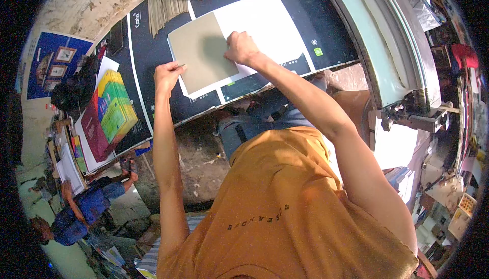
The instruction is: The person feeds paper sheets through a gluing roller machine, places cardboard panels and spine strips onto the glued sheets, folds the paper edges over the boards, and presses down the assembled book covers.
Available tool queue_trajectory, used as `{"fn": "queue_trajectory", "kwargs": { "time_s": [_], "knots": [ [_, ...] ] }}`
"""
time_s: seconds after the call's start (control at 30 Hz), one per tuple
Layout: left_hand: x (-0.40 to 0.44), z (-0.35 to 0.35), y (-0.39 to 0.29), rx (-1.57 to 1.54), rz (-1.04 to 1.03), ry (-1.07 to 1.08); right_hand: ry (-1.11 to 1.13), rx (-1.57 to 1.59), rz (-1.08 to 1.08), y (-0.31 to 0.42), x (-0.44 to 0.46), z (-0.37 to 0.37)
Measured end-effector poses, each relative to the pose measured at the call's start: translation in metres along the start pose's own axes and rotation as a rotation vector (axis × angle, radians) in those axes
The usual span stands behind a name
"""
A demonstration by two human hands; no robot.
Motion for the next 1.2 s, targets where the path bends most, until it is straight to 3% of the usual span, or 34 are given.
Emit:
{"fn": "queue_trajectory", "kwargs": {
  "time_s": [0.37,1.2],
  "knots": [
    [-0.003,0.004,-0.008,0.04,0.006,0.002,0.009,0.094,-0.062,0.005,-0.003,0.008],
    [-0.001,0.002,-0.007,-0.001,0.041,0.01,-0.026,-0.028,-0.008,0.004,-0.001,0.007]
  ]
}}
Point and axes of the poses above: each hand's wrist, its own x-axis towards the middle knuckle, its own z-axis out of the back of the hand, y = z × x, the point moved 6 cm from there along x, towards the middle knuckle, and after that the axes turned 15 degrees about -y, right-handed, at the moved point
